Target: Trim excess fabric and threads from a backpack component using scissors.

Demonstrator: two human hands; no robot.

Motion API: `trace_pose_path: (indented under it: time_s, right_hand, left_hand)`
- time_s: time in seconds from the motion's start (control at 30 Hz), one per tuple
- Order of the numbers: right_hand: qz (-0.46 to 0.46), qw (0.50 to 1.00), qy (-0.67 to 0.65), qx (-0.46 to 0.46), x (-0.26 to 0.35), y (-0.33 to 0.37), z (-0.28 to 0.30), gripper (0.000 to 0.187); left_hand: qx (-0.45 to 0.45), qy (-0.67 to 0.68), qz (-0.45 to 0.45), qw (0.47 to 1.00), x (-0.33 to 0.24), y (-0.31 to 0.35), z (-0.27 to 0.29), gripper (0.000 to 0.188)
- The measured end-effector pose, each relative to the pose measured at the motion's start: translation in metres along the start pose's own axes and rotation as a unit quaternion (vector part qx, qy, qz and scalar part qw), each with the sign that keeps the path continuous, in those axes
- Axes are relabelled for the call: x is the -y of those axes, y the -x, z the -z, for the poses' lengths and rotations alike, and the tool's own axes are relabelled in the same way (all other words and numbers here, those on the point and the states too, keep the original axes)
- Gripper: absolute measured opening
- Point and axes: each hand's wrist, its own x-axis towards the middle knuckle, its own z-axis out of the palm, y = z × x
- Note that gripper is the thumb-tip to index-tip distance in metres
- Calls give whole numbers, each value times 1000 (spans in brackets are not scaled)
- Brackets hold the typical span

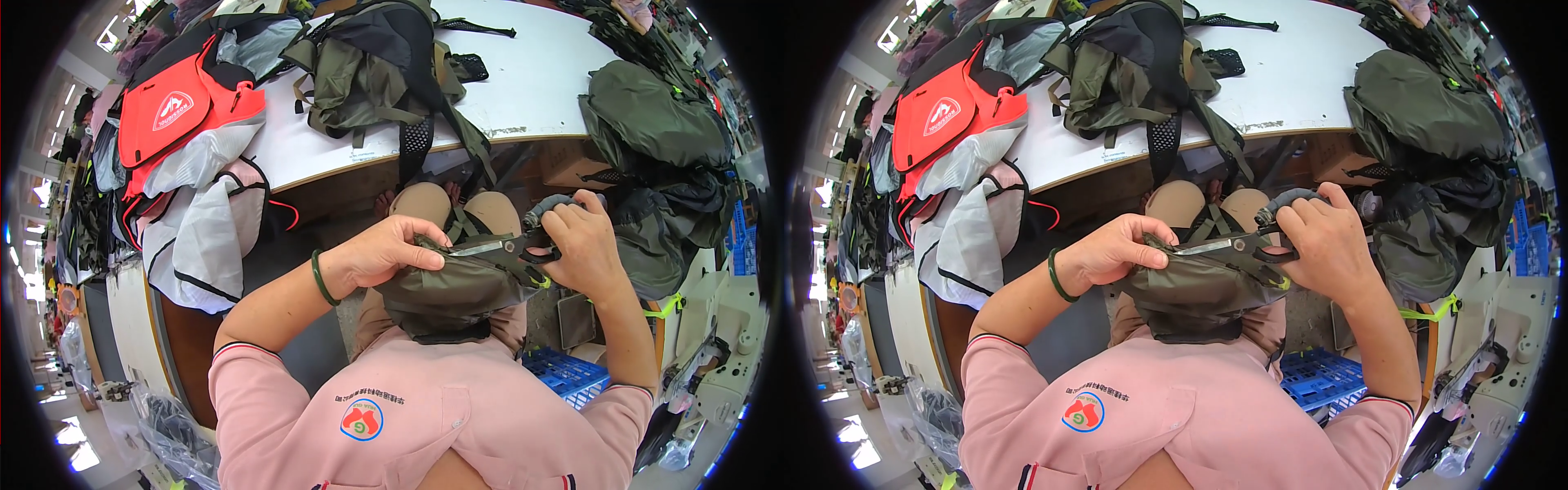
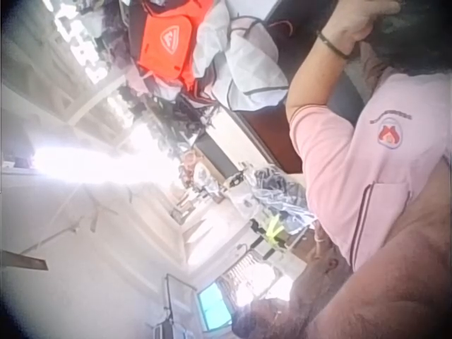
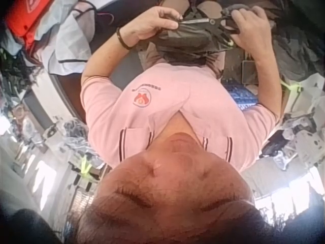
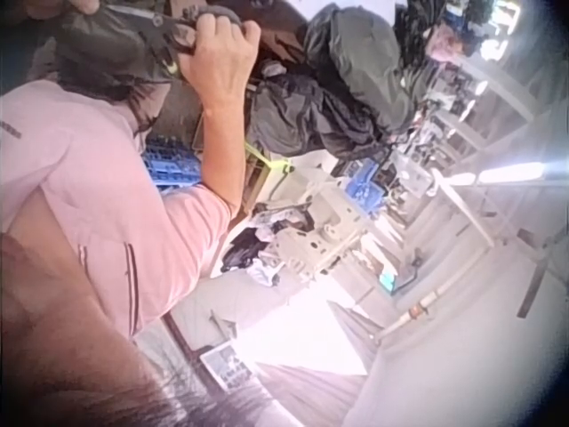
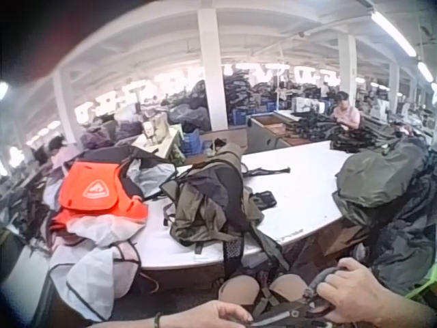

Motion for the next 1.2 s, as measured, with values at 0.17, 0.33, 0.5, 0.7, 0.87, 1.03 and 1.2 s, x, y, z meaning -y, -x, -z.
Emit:
trace_pose_path:
  time_s: [0.17, 0.33, 0.5, 0.7, 0.87, 1.03, 1.2]
  right_hand:
    - [2, 1000, 9, 9, 1, -4, 0, 32]
    - [6, 1000, 20, 1, 2, -5, 1, 32]
    - [11, 999, 30, -2, 1, -5, 0, 33]
    - [13, 999, 35, -13, 0, -5, -1, 32]
    - [20, 999, 40, -19, -1, -5, 0, 30]
    - [24, 999, 44, -15, -2, -5, 1, 28]
    - [27, 999, 42, -11, -2, -7, 5, 28]
  left_hand:
    - [-7, 1, 6, 1000, 1, 0, 1, 23]
    - [-2, 4, 10, 1000, 1, -1, 1, 23]
    - [0, 0, 10, 1000, 2, -2, 2, 24]
    - [2, 1, 11, 1000, 3, -2, 2, 25]
    - [5, -3, 12, 1000, 1, -1, 0, 25]
    - [6, -1, 9, 1000, 1, -2, 0, 25]
    - [4, -11, 13, 1000, 1, -3, -1, 25]
